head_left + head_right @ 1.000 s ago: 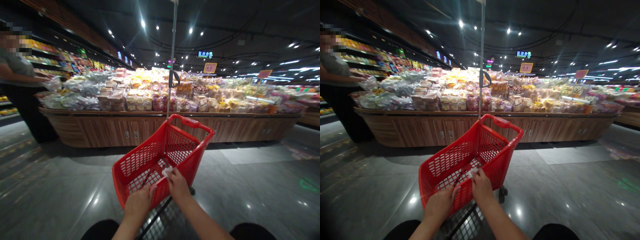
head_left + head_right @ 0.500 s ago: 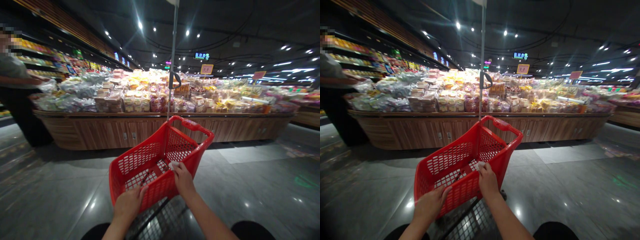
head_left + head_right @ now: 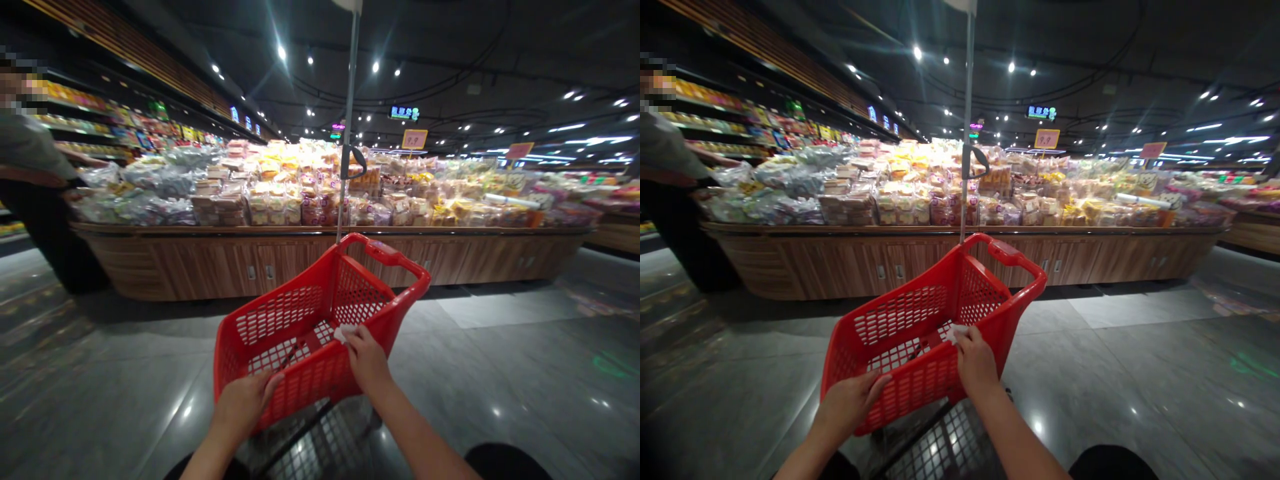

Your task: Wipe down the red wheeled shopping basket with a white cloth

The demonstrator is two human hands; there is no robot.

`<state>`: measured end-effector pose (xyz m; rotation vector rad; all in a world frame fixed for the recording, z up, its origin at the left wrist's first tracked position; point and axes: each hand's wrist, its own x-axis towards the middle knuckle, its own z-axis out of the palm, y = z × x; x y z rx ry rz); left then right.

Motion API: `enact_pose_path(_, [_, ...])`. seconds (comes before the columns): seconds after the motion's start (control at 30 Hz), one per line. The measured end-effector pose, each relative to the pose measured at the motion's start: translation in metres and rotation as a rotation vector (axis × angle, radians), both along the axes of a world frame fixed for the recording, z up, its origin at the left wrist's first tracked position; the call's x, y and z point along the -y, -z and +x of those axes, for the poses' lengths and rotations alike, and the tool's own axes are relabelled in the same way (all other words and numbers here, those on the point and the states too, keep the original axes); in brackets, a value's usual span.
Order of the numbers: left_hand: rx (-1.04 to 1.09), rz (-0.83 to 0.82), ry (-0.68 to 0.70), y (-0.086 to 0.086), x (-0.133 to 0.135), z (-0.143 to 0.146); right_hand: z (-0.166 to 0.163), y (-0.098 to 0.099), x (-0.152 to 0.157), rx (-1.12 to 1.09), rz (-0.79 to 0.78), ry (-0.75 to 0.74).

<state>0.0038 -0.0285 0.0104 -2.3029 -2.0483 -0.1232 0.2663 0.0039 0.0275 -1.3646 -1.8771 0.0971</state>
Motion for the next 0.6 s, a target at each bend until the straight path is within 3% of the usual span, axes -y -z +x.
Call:
enact_pose_path(0.23, [0.027, -0.023, 0.010, -0.006, -0.004, -0.022, 0.094, -0.041, -0.022, 0.035, 0.103, 0.329])
enact_pose_path(0.33, [0.045, -0.039, -0.071, -0.017, -0.005, -0.020, 0.116, -0.049, -0.023, 0.027, 0.117, 0.402])
enact_pose_path(0.43, [0.082, 0.049, -0.068, -0.033, -0.011, 0.003, 0.100, -0.044, -0.018, 0.050, 0.082, 0.348])
enact_pose_path(0.53, [0.188, 0.152, 0.068, -0.045, -0.024, 0.049, 0.060, -0.033, -0.010, 0.106, 0.019, 0.253])
enact_pose_path(0.6, [0.201, 0.132, 0.116, -0.047, -0.035, 0.081, 0.035, -0.027, -0.004, 0.152, -0.018, 0.179])
